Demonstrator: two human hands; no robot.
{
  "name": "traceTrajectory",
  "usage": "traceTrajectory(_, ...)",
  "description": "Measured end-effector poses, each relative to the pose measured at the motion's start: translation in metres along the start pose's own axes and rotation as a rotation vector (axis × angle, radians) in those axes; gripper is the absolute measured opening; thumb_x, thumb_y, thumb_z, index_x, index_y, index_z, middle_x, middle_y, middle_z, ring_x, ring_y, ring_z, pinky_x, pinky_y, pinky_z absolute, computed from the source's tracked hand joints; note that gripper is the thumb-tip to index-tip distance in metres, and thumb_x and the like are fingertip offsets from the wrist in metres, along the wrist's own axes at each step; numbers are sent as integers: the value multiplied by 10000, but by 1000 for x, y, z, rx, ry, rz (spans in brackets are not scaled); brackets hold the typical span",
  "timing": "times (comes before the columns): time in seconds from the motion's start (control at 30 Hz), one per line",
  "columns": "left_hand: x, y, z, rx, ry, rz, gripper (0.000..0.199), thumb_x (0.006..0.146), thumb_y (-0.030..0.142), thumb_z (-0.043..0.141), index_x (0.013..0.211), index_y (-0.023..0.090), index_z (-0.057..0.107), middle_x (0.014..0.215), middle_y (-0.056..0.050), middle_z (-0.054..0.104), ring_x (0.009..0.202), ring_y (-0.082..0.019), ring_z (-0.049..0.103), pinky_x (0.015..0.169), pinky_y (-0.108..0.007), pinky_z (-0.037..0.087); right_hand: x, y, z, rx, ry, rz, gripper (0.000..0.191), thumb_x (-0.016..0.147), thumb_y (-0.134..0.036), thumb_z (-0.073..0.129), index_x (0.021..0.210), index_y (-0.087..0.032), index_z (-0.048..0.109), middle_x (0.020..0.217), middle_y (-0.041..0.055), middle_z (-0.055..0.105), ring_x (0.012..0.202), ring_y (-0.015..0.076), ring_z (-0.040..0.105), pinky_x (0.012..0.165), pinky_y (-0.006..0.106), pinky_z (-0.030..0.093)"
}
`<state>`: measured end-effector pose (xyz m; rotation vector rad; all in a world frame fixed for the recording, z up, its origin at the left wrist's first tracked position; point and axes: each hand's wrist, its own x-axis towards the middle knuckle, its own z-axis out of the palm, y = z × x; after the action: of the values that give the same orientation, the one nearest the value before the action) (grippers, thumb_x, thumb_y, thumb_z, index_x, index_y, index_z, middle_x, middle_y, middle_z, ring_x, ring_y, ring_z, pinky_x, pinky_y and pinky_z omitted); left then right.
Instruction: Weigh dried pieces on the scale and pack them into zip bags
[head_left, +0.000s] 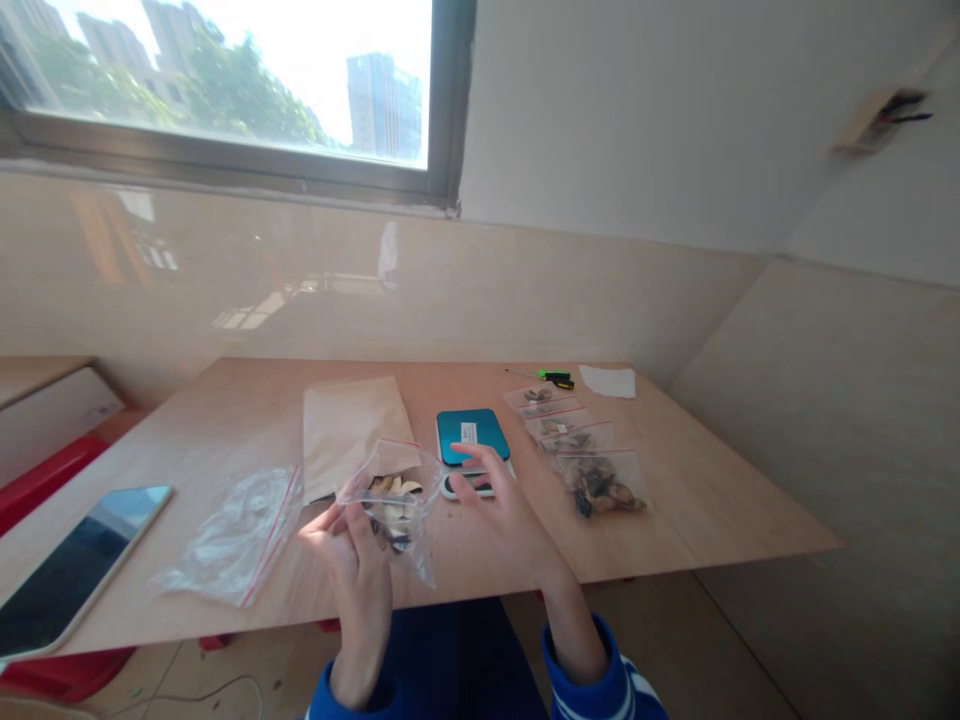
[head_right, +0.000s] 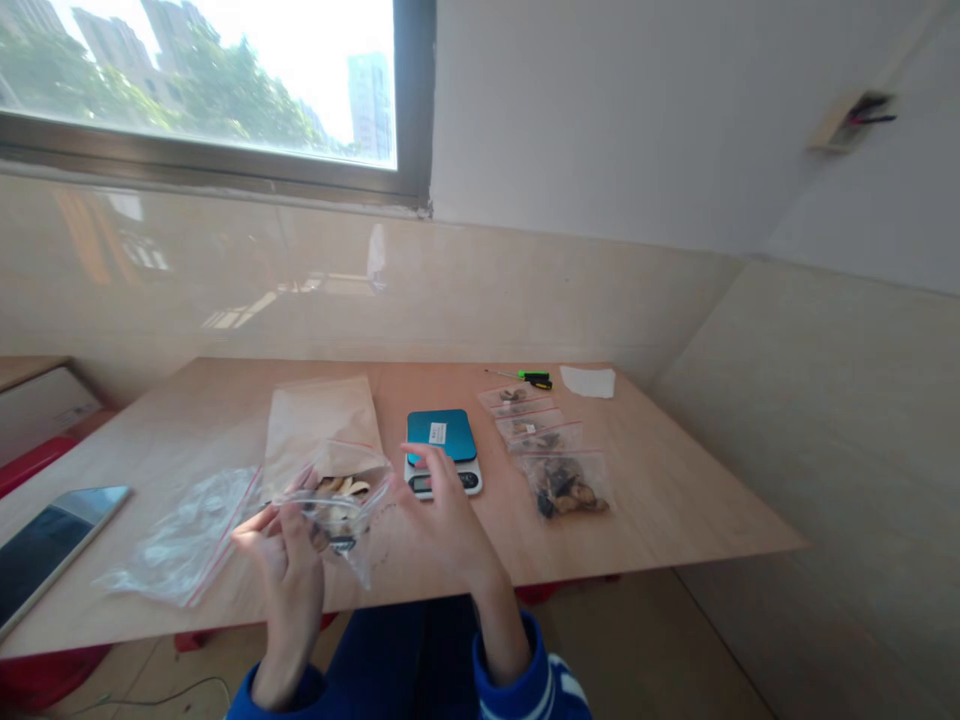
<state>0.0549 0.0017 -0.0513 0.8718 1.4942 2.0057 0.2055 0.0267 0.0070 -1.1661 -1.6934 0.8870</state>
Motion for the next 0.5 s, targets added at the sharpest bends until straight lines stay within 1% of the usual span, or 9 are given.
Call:
traceTrajectory(0.07,-3,4,2,38,-1,-4,317,906,513,446,992,213,395,1194,-162,640,1118,-225,622,902,-381,505,-14,5,10,28,30,83,438,867,-454,569,1238,-229,507,1275,92,570,1124,229,570,961,398,456)
traceTrajectory(0.13,-9,11,5,68,-21,-5,329,905,529,432,985,213,388,1199,-176,625,1127,-233,613,912,-388,501,-24,8,22,63,86,129,487,825,-456,622,1228,-215,495,1271,103,576,1107,242,579,958,413,452)
traceTrajectory(0.2,-15,16,8,65,-36,25,320,906,519,436,989,218,366,1242,-189,589,1166,-236,586,947,-403,484,-29,9,31,120,134,143,493,799,-436,651,1203,-200,498,1219,110,615,1055,243,609,924,409,467)
traceTrajectory(0.27,-21,18,10,11,-33,71,290,909,480,461,985,230,336,1307,-195,537,1202,-232,560,977,-422,465,-30,9,37,190,147,140,470,799,-413,651,1189,-192,507,1157,108,657,1011,237,636,900,397,478)
traceTrajectory(0.33,-25,17,10,-59,-42,117,272,899,425,513,965,236,329,1361,-195,485,1229,-232,538,990,-438,456,-31,8,39,251,169,120,450,813,-403,639,1192,-193,518,1146,103,674,1017,231,646,913,386,477)
traceTrajectory(0.37,-26,15,9,-91,-68,141,267,888,396,544,955,235,341,1388,-191,459,1250,-236,520,1001,-446,447,-32,7,38,277,190,104,436,826,-405,626,1196,-196,525,1166,102,671,1038,227,642,926,376,474)
traceTrajectory(0.43,-26,13,5,-125,-157,199,255,861,347,596,955,225,392,1437,-176,413,1305,-249,463,1051,-467,398,-35,4,34,330,232,73,399,864,-415,582,1199,-203,538,1202,97,662,1082,216,631,944,352,475)
traceTrajectory(0.5,-24,11,1,-131,-228,253,243,848,324,616,979,221,439,1464,-157,390,1341,-256,416,1098,-489,331,-39,1,29,371,262,54,349,898,-429,530,1160,-203,575,1190,90,671,1095,208,629,945,328,483)
